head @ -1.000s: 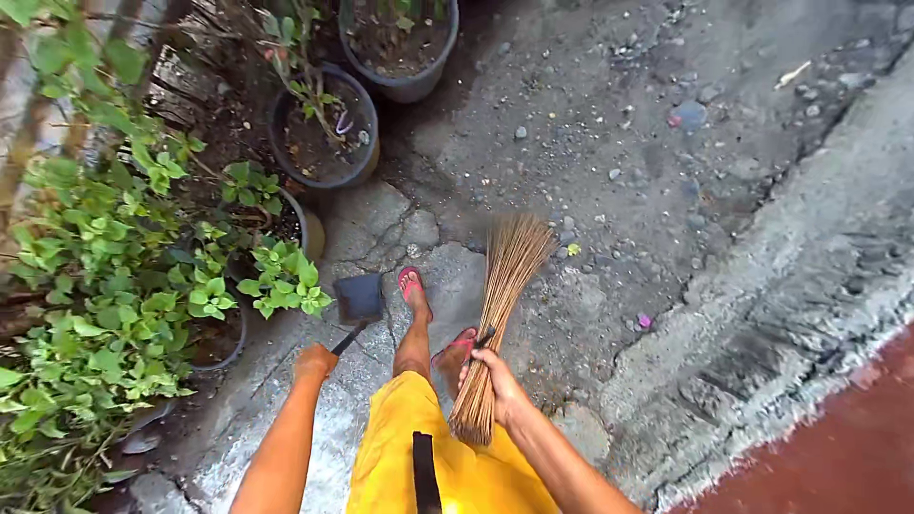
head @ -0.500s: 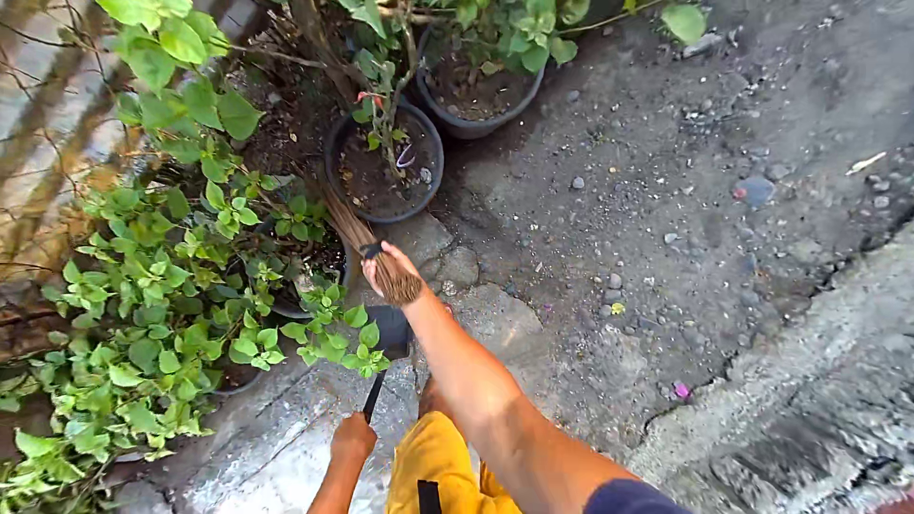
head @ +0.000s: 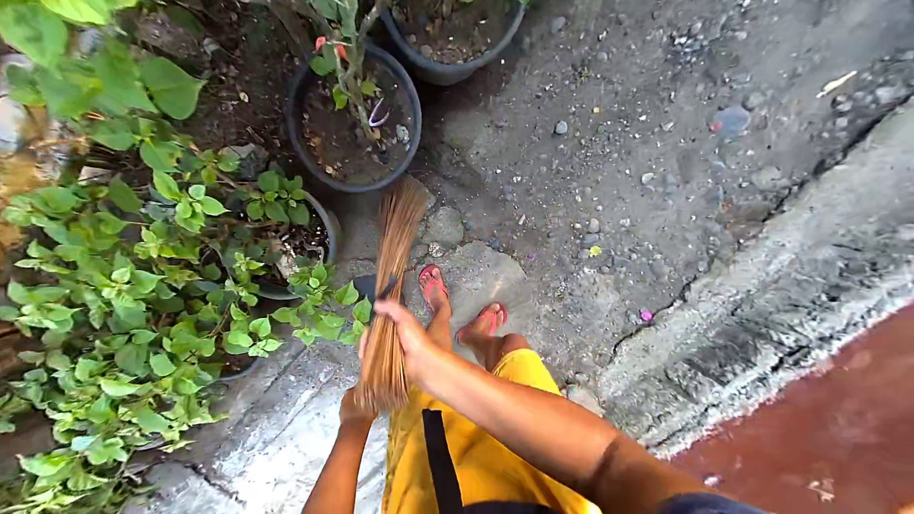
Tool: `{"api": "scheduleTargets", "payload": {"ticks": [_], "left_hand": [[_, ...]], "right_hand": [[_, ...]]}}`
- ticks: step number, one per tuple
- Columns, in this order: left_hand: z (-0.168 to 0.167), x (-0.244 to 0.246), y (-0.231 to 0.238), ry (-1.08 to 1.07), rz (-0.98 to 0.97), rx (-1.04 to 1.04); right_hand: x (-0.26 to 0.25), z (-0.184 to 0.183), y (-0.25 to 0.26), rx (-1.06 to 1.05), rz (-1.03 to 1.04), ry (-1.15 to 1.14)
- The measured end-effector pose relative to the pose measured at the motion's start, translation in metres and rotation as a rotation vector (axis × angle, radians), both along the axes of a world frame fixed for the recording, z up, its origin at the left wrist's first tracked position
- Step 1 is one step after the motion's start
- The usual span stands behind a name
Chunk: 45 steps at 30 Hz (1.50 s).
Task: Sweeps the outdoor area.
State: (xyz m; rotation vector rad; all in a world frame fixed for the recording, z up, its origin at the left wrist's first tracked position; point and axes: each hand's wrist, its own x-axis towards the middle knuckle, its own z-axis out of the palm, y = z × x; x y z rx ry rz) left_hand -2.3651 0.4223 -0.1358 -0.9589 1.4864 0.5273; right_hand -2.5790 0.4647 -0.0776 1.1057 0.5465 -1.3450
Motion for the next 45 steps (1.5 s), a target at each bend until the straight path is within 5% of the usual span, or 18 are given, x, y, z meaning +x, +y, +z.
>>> {"api": "scheduleTargets", "payload": {"ticks": [3, 7, 10, 16, 19, 21, 25, 28, 31, 34, 37, 41, 45], "left_hand": [[0.004, -0.012, 0.001, -0.076, -0.007, 0.05], [-0.02, 0.009, 0.01, -0.139, -0.06, 0.018], [-0.019, 0.01, 0.011, -0.116, -0.017, 0.009], [-0.011, 0.001, 0.023, -0.063, 0.317, -0.026], [0.003, -0.022, 0.027, -0.055, 0.384, -0.064], [0.011, -0.041, 0.028, -0.041, 0.382, -0.078], [0.015, -0.083, 0.033, -0.017, 0.299, -0.086], [0.011, -0.121, 0.04, 0.0, 0.225, -0.056], [0.009, -0.171, 0.05, 0.012, 0.122, -0.023], [0.003, -0.227, 0.06, 0.038, -0.014, -0.017], [-0.006, -0.279, 0.067, 0.082, -0.106, -0.032], [-0.019, -0.341, 0.078, 0.052, -0.282, -0.011], [-0.038, -0.385, 0.105, 0.038, -0.444, -0.037]], "right_hand": [[0.021, 0.019, 0.055, -0.093, 0.213, -0.147], [-0.024, -0.04, 0.114, -0.089, 0.492, 0.0], [-0.061, -0.074, 0.153, 0.167, 0.334, 0.166], [0.002, 0.006, 0.192, 0.117, 0.238, 0.084], [-0.046, -0.017, 0.241, 0.052, 0.256, 0.091], [-0.09, -0.047, 0.281, 0.196, 0.156, 0.184], [-0.105, -0.08, 0.328, 0.63, -0.014, 0.408], [-0.087, -0.044, 0.358, 0.568, -0.041, 0.402], [-0.11, -0.003, 0.419, 0.308, 0.003, 0.129], [-0.157, -0.028, 0.488, 0.263, 0.046, 0.1], [-0.181, -0.068, 0.526, 0.58, -0.014, 0.3], [-0.118, -0.077, 0.55, 0.696, -0.186, 0.385], [-0.052, -0.029, 0.528, 0.641, -0.748, 0.12]]}}
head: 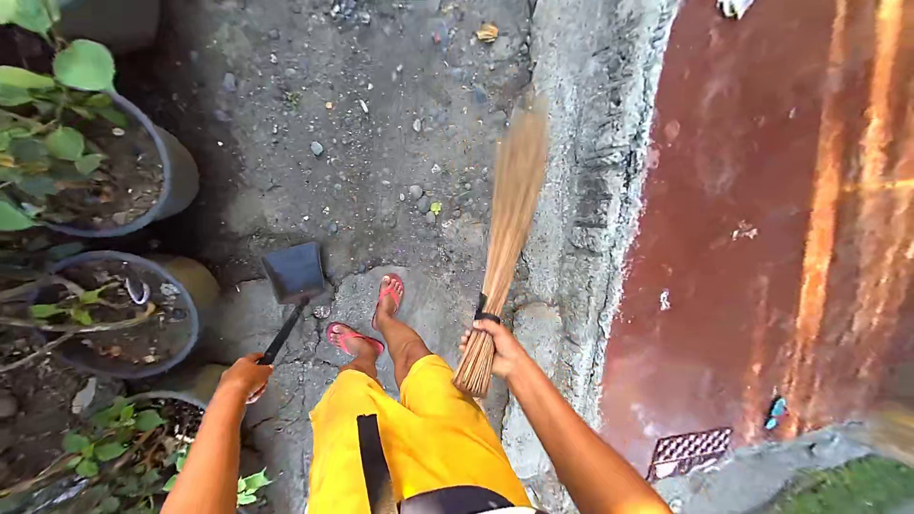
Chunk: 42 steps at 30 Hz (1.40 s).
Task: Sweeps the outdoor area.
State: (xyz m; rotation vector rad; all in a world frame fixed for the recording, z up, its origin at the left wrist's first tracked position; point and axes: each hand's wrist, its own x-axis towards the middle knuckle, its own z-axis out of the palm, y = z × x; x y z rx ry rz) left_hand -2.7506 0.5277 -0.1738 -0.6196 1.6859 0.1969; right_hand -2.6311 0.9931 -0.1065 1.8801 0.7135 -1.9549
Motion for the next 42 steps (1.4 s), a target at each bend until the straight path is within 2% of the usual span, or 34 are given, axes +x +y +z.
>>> {"api": "scheduleTargets", "payload": {"ticks": [3, 5, 6, 7, 10, 12, 15, 18, 20, 23, 26, 29, 31, 33, 35, 38, 40, 42], "left_hand": [[0.0, -0.021, 0.027, -0.008, -0.088, -0.036], [-0.003, -0.032, 0.043, -0.017, -0.138, -0.046], [-0.004, -0.036, 0.049, -0.025, -0.159, -0.052], [-0.004, -0.04, 0.053, -0.036, -0.176, -0.06], [-0.007, -0.054, 0.065, -0.064, -0.199, -0.071], [-0.01, -0.059, 0.066, -0.082, -0.208, -0.078], [-0.013, -0.068, 0.066, -0.097, -0.233, -0.078], [-0.015, -0.075, 0.066, -0.125, -0.251, -0.079], [-0.013, -0.081, 0.066, -0.15, -0.259, -0.076], [-0.013, -0.088, 0.065, -0.171, -0.276, -0.067], [-0.013, -0.092, 0.062, -0.196, -0.305, -0.047], [-0.013, -0.099, 0.059, -0.204, -0.305, -0.025], [-0.015, -0.1, 0.059, -0.205, -0.295, -0.016], [-0.016, -0.1, 0.058, -0.207, -0.324, -0.014], [-0.016, -0.101, 0.061, -0.214, -0.364, 0.002], [-0.015, -0.105, 0.065, -0.231, -0.437, 0.017], [-0.011, -0.111, 0.071, -0.249, -0.469, 0.022], [-0.011, -0.113, 0.071, -0.255, -0.478, 0.029]], "right_hand": [[-0.004, 0.007, -0.035, 0.104, -0.408, -0.011], [-0.037, -0.012, -0.042, 0.144, -0.528, 0.021], [-0.055, -0.023, -0.042, 0.095, -0.539, 0.07], [-0.07, -0.033, -0.04, 0.021, -0.494, 0.142], [-0.1, -0.059, -0.024, -0.31, -0.175, 0.523], [-0.102, -0.05, -0.014, -0.393, -0.044, 0.605], [-0.047, -0.029, 0.002, -0.288, 0.049, 0.544], [0.013, 0.01, -0.011, -0.223, -0.17, 0.392], [0.032, 0.033, -0.029, -0.173, -0.383, 0.343], [0.005, 0.038, -0.062, -0.047, -0.603, 0.193], [-0.058, 0.003, -0.096, -0.103, -0.653, 0.046], [-0.092, -0.048, -0.13, -0.424, -0.595, 0.307], [-0.11, -0.053, -0.139, -0.643, -0.555, 0.431], [-0.099, -0.045, -0.136, -0.729, -0.524, 0.543], [-0.072, -0.029, -0.127, -0.667, -0.441, 0.56], [-0.063, 0.02, -0.132, -0.46, -0.388, 0.251], [-0.095, 0.041, -0.149, -0.318, -0.476, 0.07], [-0.149, 0.041, -0.164, -0.224, -0.578, 0.004]]}}
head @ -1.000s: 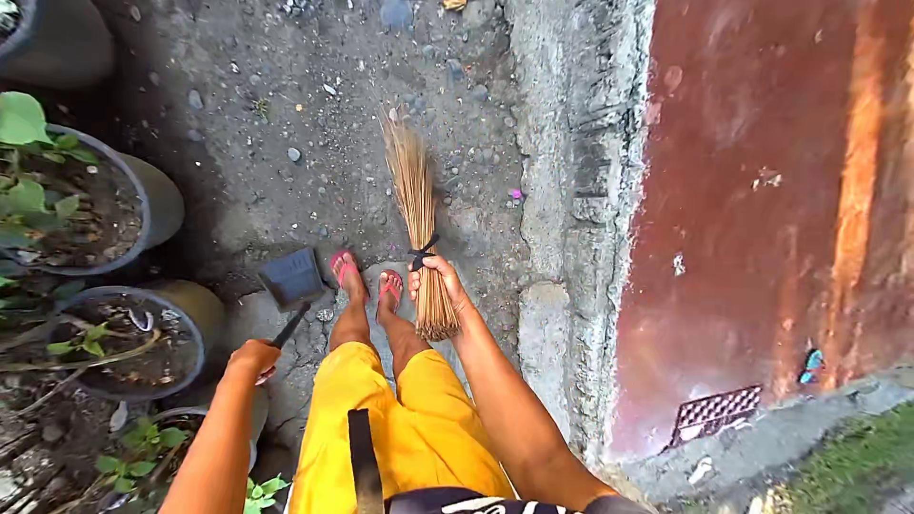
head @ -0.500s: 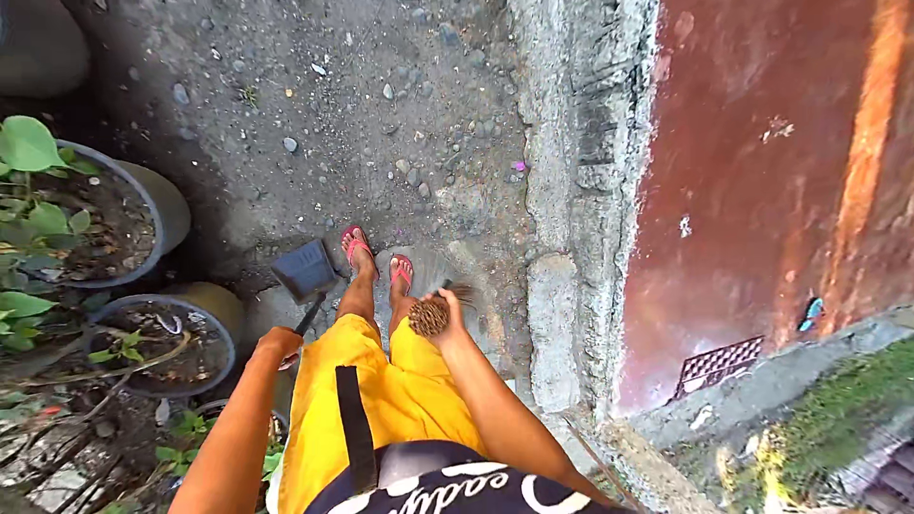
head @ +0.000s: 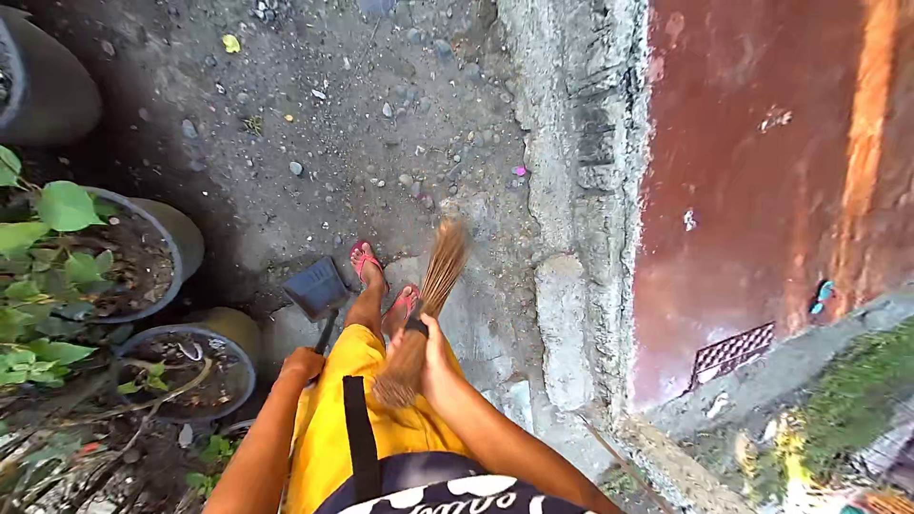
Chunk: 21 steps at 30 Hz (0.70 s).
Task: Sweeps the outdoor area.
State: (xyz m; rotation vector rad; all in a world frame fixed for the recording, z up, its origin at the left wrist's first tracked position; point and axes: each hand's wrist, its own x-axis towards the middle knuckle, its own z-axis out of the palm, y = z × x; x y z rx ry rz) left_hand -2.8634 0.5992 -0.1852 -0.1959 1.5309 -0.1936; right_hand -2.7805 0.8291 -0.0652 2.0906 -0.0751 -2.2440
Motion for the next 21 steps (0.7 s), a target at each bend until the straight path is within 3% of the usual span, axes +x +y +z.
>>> {"api": "scheduleTargets", "payload": {"ticks": [2, 4, 6, 8, 11, 14, 16, 18, 21], "left_hand": [[-0.001, 0.0, -0.002, 0.002, 0.001, 0.003], [-0.001, 0.001, -0.004, 0.001, -0.005, -0.002], [-0.002, -0.001, -0.002, 0.001, -0.038, 0.0], [-0.003, 0.0, -0.002, -0.005, -0.061, 0.015], [-0.006, -0.002, 0.0, -0.014, -0.078, 0.035], [-0.009, -0.002, 0.002, -0.024, -0.093, 0.043], [-0.01, -0.001, 0.003, -0.018, -0.086, 0.05], [-0.012, -0.001, 0.008, -0.022, -0.087, 0.053], [-0.013, -0.004, 0.017, -0.024, -0.058, 0.054]], "right_hand": [[-0.054, -0.022, -0.002, -0.028, -0.05, 0.043], [-0.085, -0.056, 0.005, -0.083, 0.014, 0.283], [-0.095, -0.087, 0.021, -0.119, 0.133, 0.643], [-0.094, -0.105, 0.04, -0.157, 0.211, 0.795], [-0.061, -0.081, 0.082, -0.079, 0.334, 0.636], [-0.014, -0.051, 0.083, 0.036, 0.224, 0.327], [-0.025, -0.041, 0.065, 0.091, 0.063, 0.12], [-0.067, -0.036, 0.055, 0.102, -0.103, -0.01], [-0.104, -0.046, 0.088, 0.058, -0.114, 0.3]]}}
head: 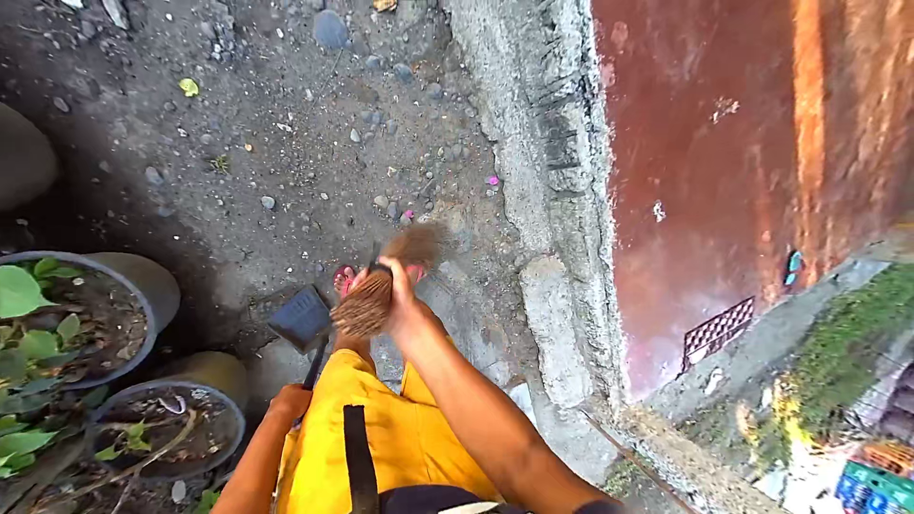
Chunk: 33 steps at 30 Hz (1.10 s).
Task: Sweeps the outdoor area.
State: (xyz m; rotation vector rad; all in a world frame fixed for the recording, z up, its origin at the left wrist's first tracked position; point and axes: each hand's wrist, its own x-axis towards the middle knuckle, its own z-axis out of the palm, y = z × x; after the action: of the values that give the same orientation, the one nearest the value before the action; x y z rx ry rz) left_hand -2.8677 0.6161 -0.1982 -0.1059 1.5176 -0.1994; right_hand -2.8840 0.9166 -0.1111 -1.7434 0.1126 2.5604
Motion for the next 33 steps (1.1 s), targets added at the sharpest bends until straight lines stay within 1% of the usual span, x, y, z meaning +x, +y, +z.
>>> {"api": "scheduleTargets", "payload": {"ticks": [1, 2, 3, 5, 6, 8, 9, 10, 12, 13, 14, 15, 16, 18, 19, 20, 22, 23, 25, 26, 27, 28, 29, 30, 31, 32, 33], "left_hand": [[0.003, 0.001, 0.001, 0.005, 0.039, -0.006], [0.006, -0.001, 0.002, 0.016, 0.095, -0.012], [0.01, -0.005, 0.003, 0.033, 0.168, -0.018], [0.024, -0.007, 0.006, 0.088, 0.376, -0.04], [0.03, -0.009, 0.008, 0.111, 0.505, -0.072], [0.038, -0.015, 0.014, 0.159, 0.71, -0.13], [0.038, -0.015, 0.016, 0.173, 0.761, -0.143], [0.037, -0.014, 0.019, 0.183, 0.783, -0.142], [0.029, -0.013, 0.034, 0.208, 0.764, -0.122], [0.023, -0.012, 0.043, 0.221, 0.728, -0.11], [0.017, -0.012, 0.053, 0.237, 0.684, -0.101], [0.01, -0.012, 0.063, 0.252, 0.645, -0.097], [0.004, -0.011, 0.072, 0.262, 0.608, -0.096], [-0.003, -0.012, 0.085, 0.27, 0.535, -0.105], [-0.004, -0.013, 0.09, 0.271, 0.511, -0.107], [-0.004, -0.014, 0.094, 0.272, 0.508, -0.107], [0.002, -0.015, 0.098, 0.279, 0.589, -0.125], [0.006, -0.015, 0.096, 0.29, 0.666, -0.138], [0.008, -0.018, 0.095, 0.306, 0.872, -0.166], [0.009, -0.018, 0.094, 0.31, 0.976, -0.186], [0.01, -0.017, 0.095, 0.316, 1.061, -0.209], [0.012, -0.016, 0.095, 0.332, 1.131, -0.233], [0.014, -0.014, 0.094, 0.347, 1.189, -0.254], [0.015, -0.013, 0.091, 0.362, 1.234, -0.268], [0.016, -0.011, 0.088, 0.38, 1.272, -0.271], [0.017, -0.01, 0.085, 0.398, 1.301, -0.275], [0.016, -0.009, 0.081, 0.414, 1.325, -0.274]], "right_hand": [[0.009, -0.012, 0.019, 0.016, 0.068, 0.221], [0.021, -0.02, 0.04, 0.045, 0.156, 0.363], [0.033, -0.024, 0.06, 0.092, 0.263, 0.399], [0.081, -0.006, 0.09, 0.174, 0.451, 0.28], [0.11, 0.006, 0.099, 0.188, 0.478, 0.188], [0.155, 0.021, 0.111, 0.214, 0.419, -0.007], [0.169, 0.025, 0.115, 0.226, 0.337, -0.099], [0.175, 0.027, 0.121, 0.232, 0.245, -0.194], [0.157, 0.018, 0.144, 0.243, 0.068, -0.408], [0.141, 0.006, 0.162, 0.256, 0.002, -0.462], [0.125, -0.009, 0.18, 0.282, -0.029, -0.46], [0.114, -0.027, 0.199, 0.305, -0.014, -0.414], [0.107, -0.042, 0.216, 0.321, 0.064, -0.336], [0.104, -0.066, 0.24, 0.304, 0.315, -0.162], [0.103, -0.068, 0.249, 0.264, 0.422, -0.114], [0.107, -0.063, 0.255, 0.224, 0.491, -0.085], [0.141, -0.037, 0.258, 0.185, 0.533, -0.1], [0.164, -0.024, 0.254, 0.19, 0.506, -0.141], [0.19, -0.01, 0.243, 0.24, 0.396, -0.232], [0.191, -0.008, 0.238, 0.254, 0.328, -0.284], [0.182, -0.009, 0.235, 0.258, 0.253, -0.351], [0.161, -0.013, 0.237, 0.266, 0.189, -0.414], [0.132, -0.02, 0.242, 0.288, 0.132, -0.452], [0.097, -0.03, 0.252, 0.321, 0.085, -0.443], [0.061, -0.041, 0.263, 0.336, 0.063, -0.388], [0.027, -0.051, 0.275, 0.337, 0.09, -0.308], [-0.003, -0.061, 0.285, 0.325, 0.179, -0.202]]}}
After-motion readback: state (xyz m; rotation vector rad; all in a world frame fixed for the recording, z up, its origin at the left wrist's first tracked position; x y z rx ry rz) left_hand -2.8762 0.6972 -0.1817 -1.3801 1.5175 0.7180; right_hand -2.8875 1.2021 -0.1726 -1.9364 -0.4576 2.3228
